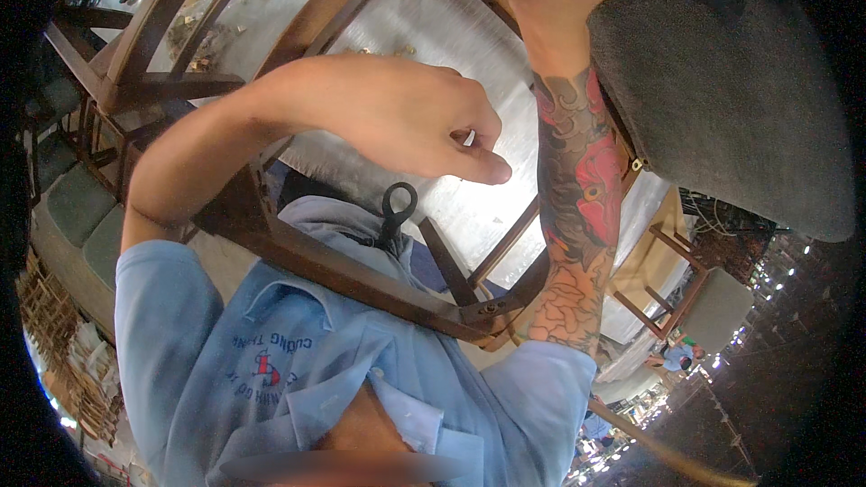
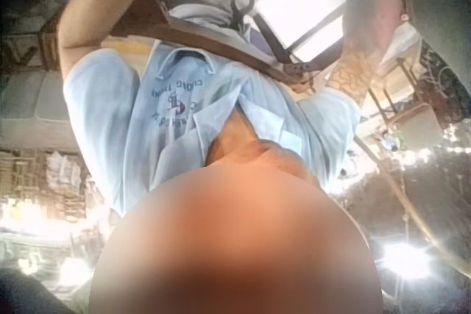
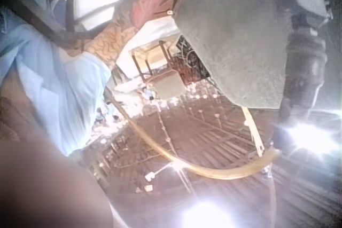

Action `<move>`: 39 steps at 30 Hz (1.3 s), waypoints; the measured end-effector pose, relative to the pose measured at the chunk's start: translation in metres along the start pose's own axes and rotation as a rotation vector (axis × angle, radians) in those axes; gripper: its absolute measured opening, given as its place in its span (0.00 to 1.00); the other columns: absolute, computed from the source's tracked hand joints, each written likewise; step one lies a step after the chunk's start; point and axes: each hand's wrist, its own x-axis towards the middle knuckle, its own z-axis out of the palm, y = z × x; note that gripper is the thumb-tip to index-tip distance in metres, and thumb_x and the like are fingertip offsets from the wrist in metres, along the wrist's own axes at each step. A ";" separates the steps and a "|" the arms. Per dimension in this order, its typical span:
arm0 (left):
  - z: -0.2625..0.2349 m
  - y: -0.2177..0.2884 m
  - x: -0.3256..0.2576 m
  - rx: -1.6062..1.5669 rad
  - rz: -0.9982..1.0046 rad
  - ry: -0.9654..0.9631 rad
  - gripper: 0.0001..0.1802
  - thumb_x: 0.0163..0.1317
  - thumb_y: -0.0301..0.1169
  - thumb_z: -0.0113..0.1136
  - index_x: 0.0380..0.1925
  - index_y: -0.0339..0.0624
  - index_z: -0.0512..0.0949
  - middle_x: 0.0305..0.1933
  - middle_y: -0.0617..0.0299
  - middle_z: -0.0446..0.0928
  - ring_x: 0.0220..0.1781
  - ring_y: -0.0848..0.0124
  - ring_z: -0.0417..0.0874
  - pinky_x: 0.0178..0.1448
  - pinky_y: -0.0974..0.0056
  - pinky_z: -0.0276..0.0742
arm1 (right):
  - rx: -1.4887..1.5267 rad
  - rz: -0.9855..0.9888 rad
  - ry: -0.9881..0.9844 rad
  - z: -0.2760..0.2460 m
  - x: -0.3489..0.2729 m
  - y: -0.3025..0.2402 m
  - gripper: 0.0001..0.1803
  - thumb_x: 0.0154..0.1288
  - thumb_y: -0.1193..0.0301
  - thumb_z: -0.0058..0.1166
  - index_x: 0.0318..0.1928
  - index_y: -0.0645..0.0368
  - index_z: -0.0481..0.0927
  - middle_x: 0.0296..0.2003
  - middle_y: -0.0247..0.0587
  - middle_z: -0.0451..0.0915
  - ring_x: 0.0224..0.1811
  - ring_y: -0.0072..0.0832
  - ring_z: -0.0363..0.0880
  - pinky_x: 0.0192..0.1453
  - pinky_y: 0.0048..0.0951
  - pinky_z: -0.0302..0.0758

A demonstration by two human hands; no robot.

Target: The person assembles wooden chairs by attaching the seat and backrest to the frame using a pneumatic drill. They handle screws and nuts, position the chair parts, and secure them with the drill in a workshop setting.

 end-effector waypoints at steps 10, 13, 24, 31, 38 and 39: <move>-0.004 0.017 -0.008 0.120 -0.007 0.216 0.28 0.69 0.53 0.53 0.44 0.36 0.81 0.35 0.56 0.83 0.37 0.69 0.83 0.44 0.64 0.78 | 0.153 0.128 0.031 -0.004 0.003 0.001 0.10 0.65 0.75 0.64 0.42 0.59 0.74 0.29 0.27 0.74 0.27 0.13 0.70 0.30 0.18 0.69; -0.011 0.026 -0.061 0.009 0.175 0.553 0.29 0.68 0.55 0.53 0.45 0.38 0.83 0.36 0.59 0.84 0.39 0.70 0.83 0.45 0.62 0.78 | 0.451 0.449 -0.067 0.007 0.008 -0.033 0.09 0.66 0.76 0.63 0.42 0.58 0.74 0.26 0.25 0.73 0.25 0.12 0.70 0.27 0.18 0.68; 0.202 -0.109 -0.161 -0.914 0.228 0.390 0.17 0.60 0.34 0.55 0.15 0.38 0.73 0.14 0.60 0.72 0.13 0.69 0.70 0.17 0.64 0.64 | 0.908 0.548 0.187 -0.079 -0.023 -0.132 0.09 0.63 0.72 0.60 0.39 0.58 0.73 0.23 0.37 0.74 0.23 0.25 0.76 0.29 0.29 0.75; 0.302 -0.289 0.020 -0.541 -0.714 0.874 0.17 0.61 0.42 0.61 0.34 0.37 0.82 0.31 0.56 0.81 0.34 0.66 0.81 0.39 0.62 0.76 | 0.747 0.607 0.106 -0.076 -0.072 -0.119 0.07 0.59 0.72 0.60 0.33 0.58 0.74 0.18 0.36 0.74 0.15 0.26 0.74 0.22 0.28 0.73; 0.296 -0.313 0.096 0.186 -0.587 0.919 0.21 0.55 0.43 0.69 0.37 0.35 0.81 0.40 0.44 0.83 0.44 0.48 0.83 0.49 0.51 0.77 | 0.670 0.468 0.035 -0.090 -0.069 -0.111 0.06 0.61 0.74 0.60 0.30 0.58 0.76 0.16 0.30 0.74 0.16 0.19 0.73 0.22 0.24 0.72; 0.303 -0.320 0.100 0.222 -0.563 1.011 0.15 0.51 0.36 0.69 0.33 0.35 0.83 0.36 0.45 0.83 0.41 0.50 0.84 0.47 0.52 0.78 | 0.671 0.447 0.027 -0.090 -0.068 -0.110 0.06 0.61 0.73 0.60 0.30 0.58 0.76 0.16 0.30 0.74 0.16 0.18 0.72 0.22 0.24 0.71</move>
